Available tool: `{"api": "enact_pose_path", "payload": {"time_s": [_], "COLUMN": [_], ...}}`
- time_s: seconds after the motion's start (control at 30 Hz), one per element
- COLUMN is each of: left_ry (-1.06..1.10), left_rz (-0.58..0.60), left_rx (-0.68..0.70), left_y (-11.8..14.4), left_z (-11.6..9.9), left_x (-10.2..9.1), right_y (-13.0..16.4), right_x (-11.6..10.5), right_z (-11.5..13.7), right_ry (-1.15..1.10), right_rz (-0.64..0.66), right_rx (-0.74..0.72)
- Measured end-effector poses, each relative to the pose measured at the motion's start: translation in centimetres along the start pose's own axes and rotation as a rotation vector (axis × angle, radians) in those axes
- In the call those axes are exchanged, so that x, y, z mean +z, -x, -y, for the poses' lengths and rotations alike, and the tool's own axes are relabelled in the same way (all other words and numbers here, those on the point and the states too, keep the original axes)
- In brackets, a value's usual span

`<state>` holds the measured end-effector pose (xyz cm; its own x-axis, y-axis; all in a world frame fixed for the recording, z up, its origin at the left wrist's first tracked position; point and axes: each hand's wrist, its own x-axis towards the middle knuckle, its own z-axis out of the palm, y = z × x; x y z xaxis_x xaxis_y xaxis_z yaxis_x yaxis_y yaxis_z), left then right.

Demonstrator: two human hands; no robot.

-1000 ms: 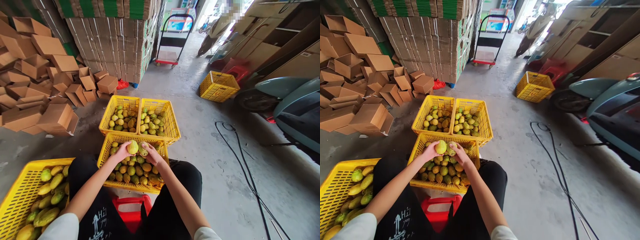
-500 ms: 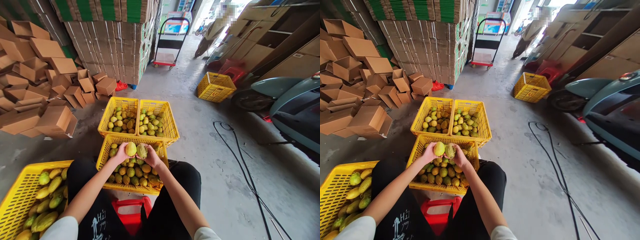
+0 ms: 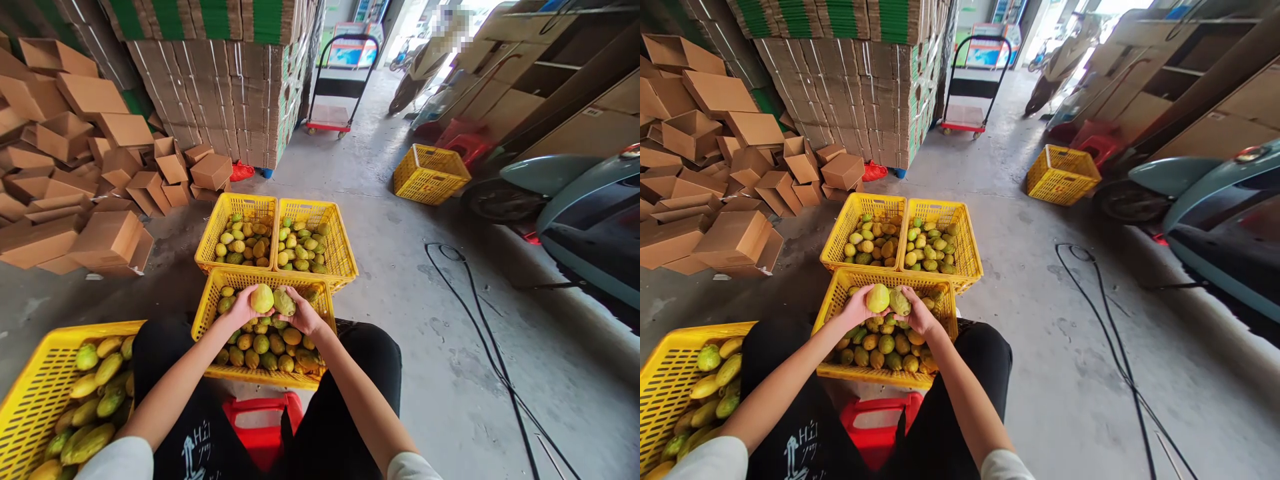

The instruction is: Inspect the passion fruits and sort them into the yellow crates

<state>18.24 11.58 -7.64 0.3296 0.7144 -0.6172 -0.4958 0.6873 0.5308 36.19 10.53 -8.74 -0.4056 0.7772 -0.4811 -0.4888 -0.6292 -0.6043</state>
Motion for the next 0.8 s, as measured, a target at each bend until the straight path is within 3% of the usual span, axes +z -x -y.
{"api": "enact_pose_path", "payload": {"time_s": [0.63,0.8], "left_ry": [-0.091,-0.084], "left_rz": [0.082,-0.02], "left_rx": [0.09,0.185], "left_y": [-0.5,-0.8], "left_z": [0.7,0.7], "left_x": [-1.3,-1.7], "right_y": [0.0,0.3], "right_x": [-0.1,0.2], "right_z": [-0.5,-0.2], "right_ry": [-0.077,-0.118], "right_rz": [0.044,0.093], "right_rx": [-0.008,0.006]}}
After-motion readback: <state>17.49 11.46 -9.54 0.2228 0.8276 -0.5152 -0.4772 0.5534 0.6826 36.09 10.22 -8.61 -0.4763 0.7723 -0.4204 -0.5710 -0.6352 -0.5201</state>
